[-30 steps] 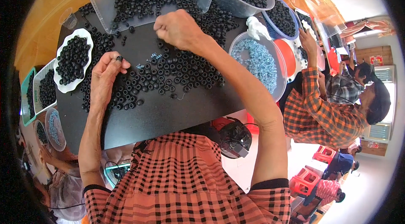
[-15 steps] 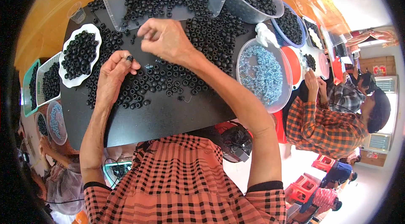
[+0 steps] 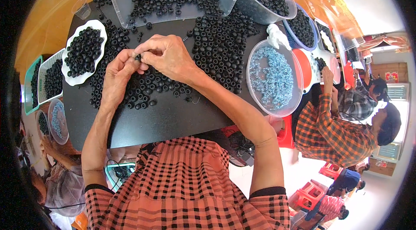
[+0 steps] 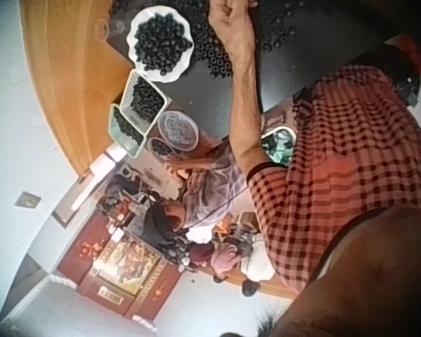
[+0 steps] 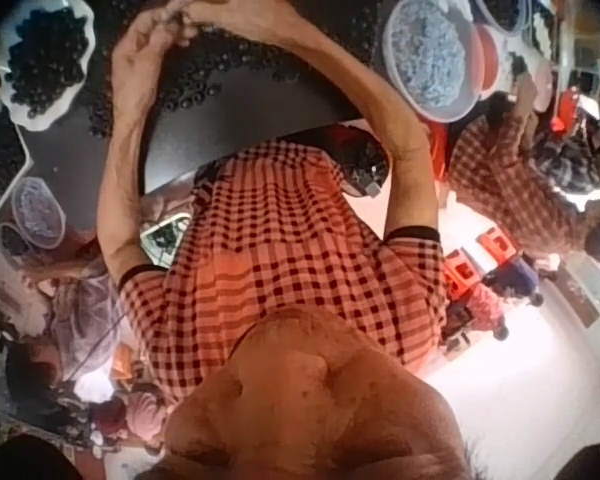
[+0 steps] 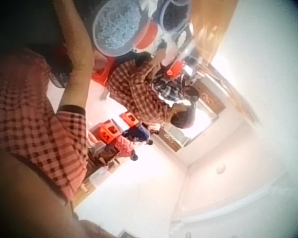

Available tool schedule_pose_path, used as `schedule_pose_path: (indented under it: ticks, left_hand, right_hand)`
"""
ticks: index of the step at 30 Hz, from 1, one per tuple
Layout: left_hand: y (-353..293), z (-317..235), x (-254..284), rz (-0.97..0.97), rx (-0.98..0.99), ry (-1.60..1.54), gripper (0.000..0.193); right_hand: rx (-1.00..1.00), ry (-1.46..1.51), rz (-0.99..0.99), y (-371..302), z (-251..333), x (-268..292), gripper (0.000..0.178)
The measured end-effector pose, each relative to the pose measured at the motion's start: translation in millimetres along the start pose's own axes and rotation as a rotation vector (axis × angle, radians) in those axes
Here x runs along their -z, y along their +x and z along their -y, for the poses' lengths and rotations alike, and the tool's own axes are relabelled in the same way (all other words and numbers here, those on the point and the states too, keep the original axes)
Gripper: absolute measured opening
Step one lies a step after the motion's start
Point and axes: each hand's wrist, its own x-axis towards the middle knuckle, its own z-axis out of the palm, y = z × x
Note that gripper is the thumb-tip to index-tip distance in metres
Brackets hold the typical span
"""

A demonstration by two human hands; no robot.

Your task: The person assembles beaded components by picking up small patterned beads and hollow black beads from the table and inserting each small bead into a black bead by hand.

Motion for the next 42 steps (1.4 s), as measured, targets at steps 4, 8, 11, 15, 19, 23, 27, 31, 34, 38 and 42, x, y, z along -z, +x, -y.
schedule_pose_path:
  ticks: [4,8,11,15,19,23,27,31,34,38,42]
  left_hand:
    - [0.1,2.0,1.4,0.009,-0.029,0.044,0.014]
    - [-1.3,1.6,0.1,-0.009,-0.049,0.082,0.014]
    - [-2.0,3.9,1.2,-0.007,-0.035,0.119,0.017]
    - [-0.3,5.8,2.9,0.025,-0.038,0.092,0.017]
    - [-0.3,0.7,1.4,0.012,-0.015,0.028,0.014]
    - [-1.7,3.8,0.9,0.008,-0.058,0.024,0.013]
    - [0.0,7.8,1.9,0.028,-0.088,0.094,0.012]
    - [-1.0,6.8,0.4,0.006,-0.072,0.046,0.013]
    - [-1.9,3.5,-1.3,0.031,-0.055,0.045,0.014]
    - [-1.5,3.7,0.4,0.024,-0.007,0.001,0.014]
    - [-1.6,1.5,-2.3,0.027,0.032,-0.164,0.013]
  right_hand:
    - [-0.026,0.009,-0.029,-0.1,1.2,-1.1,0.015]
    - [0.005,-0.147,-0.035,0.9,4.1,-1.0,0.011]
    - [0.06,-0.223,-0.032,1.3,4.6,-0.6,0.014]
    - [0.129,-0.243,-0.043,1.3,5.9,-3.1,0.014]
    - [0.157,-0.163,-0.089,-2.4,3.3,-6.8,0.015]
    - [0.219,-0.241,-0.083,-2.6,-0.1,-6.3,0.015]
    - [0.258,-0.291,-0.059,-1.3,-2.4,-4.9,0.016]
    - [0.073,-0.096,-0.109,-2.5,2.6,-11.0,0.012]
    - [-0.028,0.077,-0.126,-2.9,-4.4,-11.7,0.011]
    - [0.037,0.096,-0.108,-5.1,-5.5,-13.9,0.012]
    - [0.142,0.086,-0.135,-9.8,-17.5,-14.5,0.012]
